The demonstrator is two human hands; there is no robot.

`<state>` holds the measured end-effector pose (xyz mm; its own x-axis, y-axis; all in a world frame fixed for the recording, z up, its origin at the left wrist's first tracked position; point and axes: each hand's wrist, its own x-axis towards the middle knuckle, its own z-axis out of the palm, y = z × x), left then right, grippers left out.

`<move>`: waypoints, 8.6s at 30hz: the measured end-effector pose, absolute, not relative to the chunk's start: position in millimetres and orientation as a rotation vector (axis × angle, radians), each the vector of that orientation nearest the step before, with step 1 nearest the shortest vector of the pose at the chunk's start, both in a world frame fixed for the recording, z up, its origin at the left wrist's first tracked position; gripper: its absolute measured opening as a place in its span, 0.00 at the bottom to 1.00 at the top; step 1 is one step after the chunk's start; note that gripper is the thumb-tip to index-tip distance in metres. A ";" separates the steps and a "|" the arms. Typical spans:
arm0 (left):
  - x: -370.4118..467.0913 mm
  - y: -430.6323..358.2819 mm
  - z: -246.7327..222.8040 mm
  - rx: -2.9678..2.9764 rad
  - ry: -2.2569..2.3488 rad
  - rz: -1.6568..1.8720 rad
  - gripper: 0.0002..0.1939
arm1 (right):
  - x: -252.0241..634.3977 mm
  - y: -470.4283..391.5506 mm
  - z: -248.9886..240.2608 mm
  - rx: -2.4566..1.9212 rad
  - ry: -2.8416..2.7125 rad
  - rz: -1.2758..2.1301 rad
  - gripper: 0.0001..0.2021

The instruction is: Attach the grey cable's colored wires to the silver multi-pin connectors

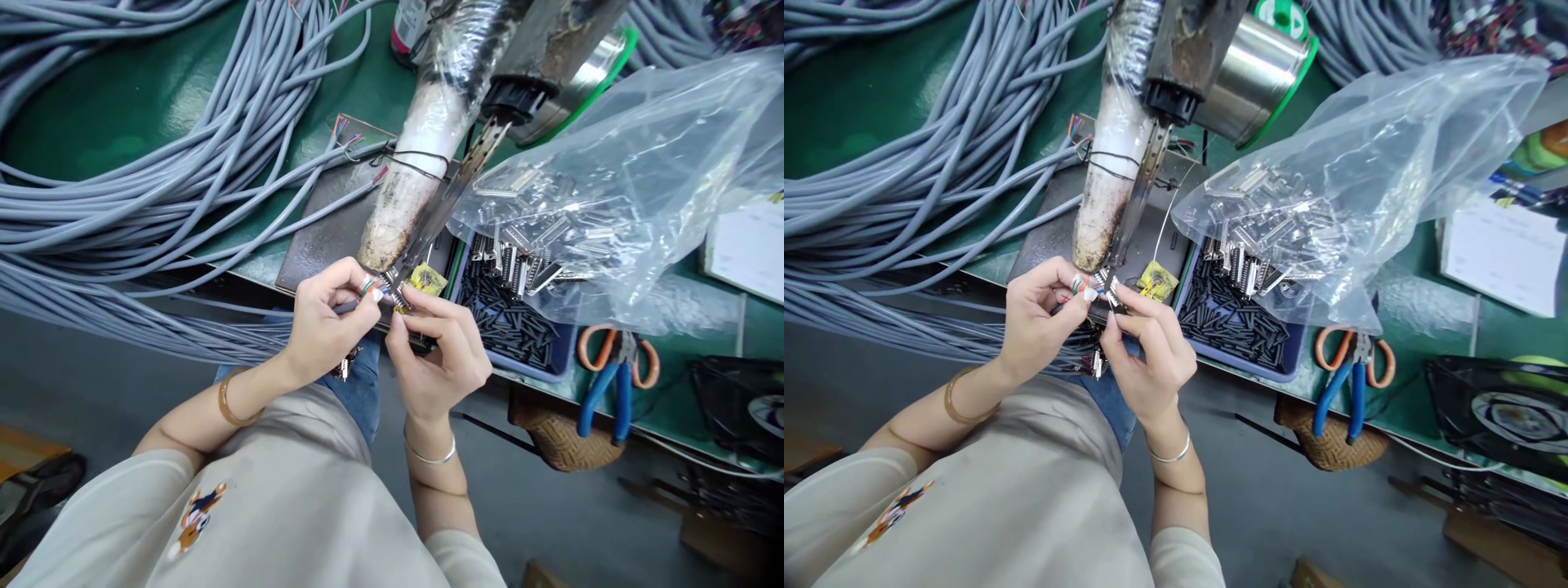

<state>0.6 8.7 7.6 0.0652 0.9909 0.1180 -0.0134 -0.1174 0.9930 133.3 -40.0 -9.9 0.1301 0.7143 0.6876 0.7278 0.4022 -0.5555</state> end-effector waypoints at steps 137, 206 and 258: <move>-22.8 -14.0 2.2 1.325 0.867 0.896 0.08 | 139.0 -69.9 11.0 -1.544 -1.580 0.342 0.03; -11.3 7.6 9.0 1.313 1.093 1.088 0.07 | 133.0 -43.2 -12.7 -1.305 -1.600 -0.058 0.10; -33.5 1.8 -9.1 0.947 0.595 0.895 0.07 | 131.9 -58.2 -7.3 -1.303 -1.507 0.135 0.11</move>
<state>-33.5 1.8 -9.1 0.5145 0.8557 -0.0554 -0.3823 0.2868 0.8784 131.9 -58.2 -7.3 0.1889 0.7575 0.6249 0.6339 0.3919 -0.6667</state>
